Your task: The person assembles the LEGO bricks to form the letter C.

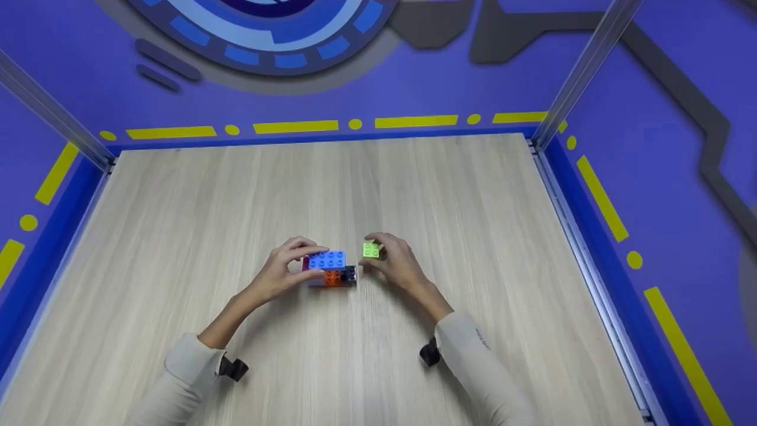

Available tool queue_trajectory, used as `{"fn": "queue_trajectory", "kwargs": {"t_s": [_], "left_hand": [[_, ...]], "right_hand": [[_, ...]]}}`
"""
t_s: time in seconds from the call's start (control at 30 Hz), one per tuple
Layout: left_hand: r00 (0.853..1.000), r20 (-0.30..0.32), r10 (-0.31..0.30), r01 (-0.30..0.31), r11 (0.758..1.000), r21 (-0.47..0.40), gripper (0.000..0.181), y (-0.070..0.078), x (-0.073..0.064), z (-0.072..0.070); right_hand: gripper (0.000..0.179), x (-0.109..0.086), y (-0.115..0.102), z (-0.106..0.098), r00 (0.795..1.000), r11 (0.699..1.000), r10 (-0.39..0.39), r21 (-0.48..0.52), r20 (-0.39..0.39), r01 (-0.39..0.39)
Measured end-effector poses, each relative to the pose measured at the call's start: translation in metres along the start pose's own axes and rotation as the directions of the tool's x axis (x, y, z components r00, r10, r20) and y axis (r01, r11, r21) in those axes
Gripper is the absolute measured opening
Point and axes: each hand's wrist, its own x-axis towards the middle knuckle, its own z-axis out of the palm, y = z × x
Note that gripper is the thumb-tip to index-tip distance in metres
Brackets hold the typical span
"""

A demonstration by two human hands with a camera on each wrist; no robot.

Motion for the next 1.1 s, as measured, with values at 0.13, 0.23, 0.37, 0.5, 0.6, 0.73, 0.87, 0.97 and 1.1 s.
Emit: {"fn": "queue_trajectory", "kwargs": {"t_s": [0.13, 0.23, 0.37, 0.5, 0.6, 0.73, 0.87, 0.97, 1.1], "left_hand": [[1.0, 0.004, 0.0, 0.0, 1.0, -0.003, 0.039, -0.001, 0.0, 0.001], [1.0, -0.001, -0.002, 0.002, 1.0, -0.01, 0.039, -0.002, 0.0, 0.001], [1.0, -0.008, 0.003, -0.003, 1.0, -0.018, 0.039, -0.003, 0.001, 0.001], [1.0, -0.003, -0.002, 0.002, 1.0, -0.02, 0.04, -0.003, 0.001, 0.0], [1.0, 0.003, -0.012, 0.013, 1.0, -0.021, 0.04, -0.002, 0.0, -0.001], [1.0, 0.006, -0.022, 0.022, 0.999, -0.023, 0.04, -0.002, 0.001, -0.001], [1.0, 0.012, -0.024, 0.024, 1.0, -0.02, 0.041, -0.001, 0.003, -0.002], [1.0, 0.019, -0.021, 0.021, 1.0, -0.012, 0.041, -0.001, 0.003, -0.002], [0.999, 0.031, -0.017, 0.017, 1.0, -0.005, 0.042, -0.002, 0.004, -0.002]], "right_hand": [[0.042, 0.0, -0.01, -0.009, 0.999, 0.996, -0.036, 0.083, -0.026, 0.038], [0.042, 0.0, -0.017, -0.014, 1.0, 0.984, -0.029, 0.174, -0.011, 0.031], [0.042, -0.001, -0.023, -0.018, 1.0, 0.968, -0.019, 0.252, 0.023, 0.013], [0.046, -0.002, -0.029, -0.017, 0.998, 0.972, -0.047, 0.232, 0.04, 0.036], [0.046, -0.005, -0.033, -0.013, 0.996, 0.98, -0.068, 0.194, 0.057, 0.056], [0.04, -0.008, -0.038, -0.005, 0.992, 0.982, -0.095, 0.172, 0.08, 0.081], [0.037, -0.009, -0.041, 0.002, 0.99, 0.981, -0.129, 0.155, 0.056, 0.119], [0.037, -0.009, -0.041, 0.006, 0.99, 0.979, -0.137, 0.156, 0.023, 0.131], [0.038, -0.01, -0.041, 0.01, 0.994, 0.977, -0.111, 0.183, -0.013, 0.111]]}}
